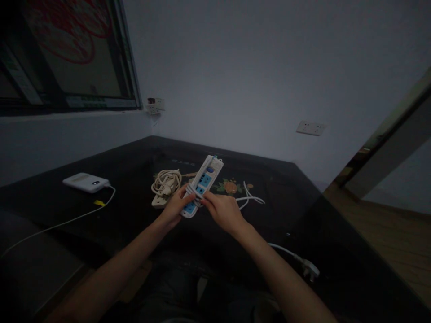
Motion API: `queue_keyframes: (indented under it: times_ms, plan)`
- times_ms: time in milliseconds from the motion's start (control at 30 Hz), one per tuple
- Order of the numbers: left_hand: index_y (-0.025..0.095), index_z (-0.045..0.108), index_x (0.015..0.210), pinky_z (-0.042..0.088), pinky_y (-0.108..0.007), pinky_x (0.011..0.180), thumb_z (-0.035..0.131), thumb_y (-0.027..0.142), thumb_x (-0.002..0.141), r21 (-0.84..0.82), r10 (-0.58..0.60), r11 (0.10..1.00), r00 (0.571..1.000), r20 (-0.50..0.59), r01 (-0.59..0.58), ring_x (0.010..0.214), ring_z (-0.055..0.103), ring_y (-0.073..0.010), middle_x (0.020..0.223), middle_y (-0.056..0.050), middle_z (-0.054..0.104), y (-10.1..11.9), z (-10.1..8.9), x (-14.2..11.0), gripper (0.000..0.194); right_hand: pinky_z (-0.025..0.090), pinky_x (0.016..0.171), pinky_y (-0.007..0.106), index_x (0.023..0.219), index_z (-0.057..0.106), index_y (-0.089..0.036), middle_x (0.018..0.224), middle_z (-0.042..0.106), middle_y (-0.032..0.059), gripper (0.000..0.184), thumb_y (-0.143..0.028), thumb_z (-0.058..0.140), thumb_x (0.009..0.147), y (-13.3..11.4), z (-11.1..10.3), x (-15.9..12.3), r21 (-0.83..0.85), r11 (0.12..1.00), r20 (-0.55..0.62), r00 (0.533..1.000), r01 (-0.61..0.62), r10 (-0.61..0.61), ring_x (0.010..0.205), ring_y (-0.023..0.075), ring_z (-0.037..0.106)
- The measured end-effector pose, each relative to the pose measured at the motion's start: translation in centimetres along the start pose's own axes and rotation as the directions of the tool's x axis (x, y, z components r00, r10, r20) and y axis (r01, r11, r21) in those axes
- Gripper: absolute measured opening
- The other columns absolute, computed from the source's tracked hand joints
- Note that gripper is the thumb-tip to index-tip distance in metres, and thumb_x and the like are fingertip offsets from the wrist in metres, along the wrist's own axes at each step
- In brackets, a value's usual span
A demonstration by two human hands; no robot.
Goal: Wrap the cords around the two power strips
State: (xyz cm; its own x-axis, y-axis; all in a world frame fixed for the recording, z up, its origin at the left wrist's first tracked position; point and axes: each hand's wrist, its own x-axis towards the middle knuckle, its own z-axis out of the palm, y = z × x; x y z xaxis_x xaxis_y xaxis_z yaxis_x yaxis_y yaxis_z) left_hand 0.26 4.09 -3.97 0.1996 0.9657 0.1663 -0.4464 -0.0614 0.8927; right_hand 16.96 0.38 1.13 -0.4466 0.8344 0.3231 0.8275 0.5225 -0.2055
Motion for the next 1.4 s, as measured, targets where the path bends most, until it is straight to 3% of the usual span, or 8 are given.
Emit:
queue_keyframes:
  times_ms: [200,267,367,533,700,833,1033,1400]
  plan:
    - [0.014,0.059,0.103,0.053,-0.026,0.065,0.08,0.033,0.062,-0.062,-0.08,0.995,0.997,0.013,0.081,0.074,0.066,-0.0174,0.092,-0.006,0.069,-0.4,-0.1,-0.4,0.05,0.027,0.057,0.024,0.098,0.061,-0.022,0.078,0.067,0.0056,0.029,-0.036,0.036,0.095,0.3,0.4,-0.3,-0.18,0.984,-0.008,1.0,0.002,-0.004,0.068,0.0171,0.059]
    - [0.015,0.057,0.103,0.053,-0.027,0.056,0.078,0.038,0.064,-0.07,-0.115,0.991,0.992,0.042,0.118,0.064,0.067,-0.0181,0.088,-0.006,0.069,-0.4,-0.1,-0.5,0.05,0.027,0.057,0.024,0.092,0.061,-0.021,0.076,0.066,0.0044,0.028,-0.036,0.038,0.095,0.7,0.4,-0.3,-0.107,0.994,-0.019,1.0,-0.018,0.016,0.067,0.0165,0.058]
    - [0.015,0.056,0.103,0.053,-0.028,0.047,0.074,0.042,0.068,-0.088,-0.137,0.986,0.986,0.092,0.145,0.058,0.067,-0.0203,0.084,-0.007,0.07,-0.2,-0.2,-0.7,0.048,0.03,0.058,0.023,0.079,0.059,-0.019,0.07,0.061,0.0017,0.029,-0.036,0.041,0.093,1.2,0.3,-0.3,0.156,0.987,-0.002,1.0,-0.023,0.023,0.064,0.0144,0.054]
    - [0.012,0.055,0.101,0.054,-0.027,0.046,0.072,0.044,0.07,-0.137,-0.129,0.98,0.984,0.123,0.145,0.06,0.068,-0.0216,0.081,-0.009,0.07,0.2,-0.2,-0.9,0.048,0.033,0.058,0.023,0.072,0.053,-0.017,0.067,0.051,-0.0003,0.033,-0.043,0.043,0.091,2.7,0.4,-0.4,0.565,0.825,0.052,0.999,-0.016,-0.016,0.064,0.0127,0.047]
    - [0.016,0.049,0.107,0.054,-0.026,0.043,0.071,0.044,0.072,-0.148,-0.112,0.98,0.986,0.127,0.13,0.059,0.068,-0.0217,0.082,-0.007,0.068,0.9,0.0,-1.2,0.051,0.023,0.047,0.022,0.071,0.052,-0.018,0.06,0.041,-0.0036,0.042,-0.058,0.051,0.082,4.9,0.6,-1.1,0.751,0.622,0.219,0.972,-0.222,0.082,0.05,0.0086,0.034]
    - [0.022,0.04,0.114,0.053,-0.027,0.041,0.073,0.041,0.07,-0.123,-0.103,0.985,0.981,0.164,0.124,0.056,0.068,-0.0221,0.085,-0.003,0.067,1.5,0.6,-1.9,0.058,0.018,0.044,0.022,0.071,0.052,-0.017,0.059,0.041,-0.0046,0.043,-0.059,0.056,0.078,5.5,0.8,-1.8,0.813,0.514,0.284,0.957,-0.273,0.058,0.047,0.0066,0.029]
    - [0.019,0.041,0.107,0.053,-0.025,0.041,0.073,0.043,0.07,-0.097,-0.089,0.989,0.978,0.191,0.109,0.053,0.067,-0.0202,0.078,-0.003,0.066,1.7,1.1,-2.4,0.054,0.017,0.043,0.021,0.071,0.055,-0.016,0.054,0.038,-0.006,0.042,-0.056,0.058,0.078,5.6,0.9,-2.0,0.832,0.496,0.279,0.96,-0.25,0.017,0.046,0.0059,0.029]
    - [0.018,0.044,0.104,0.053,-0.024,0.039,0.072,0.044,0.071,-0.116,-0.064,0.989,0.97,0.235,0.094,0.051,0.066,-0.019,0.08,-0.005,0.067,1.6,1.0,-2.7,0.05,0.029,0.052,0.022,0.074,0.062,-0.016,0.062,0.049,-0.0021,0.035,-0.049,0.057,0.082,4.4,1.1,-2.9,0.794,0.592,0.189,0.981,-0.136,-0.029,0.057,0.0091,0.041]
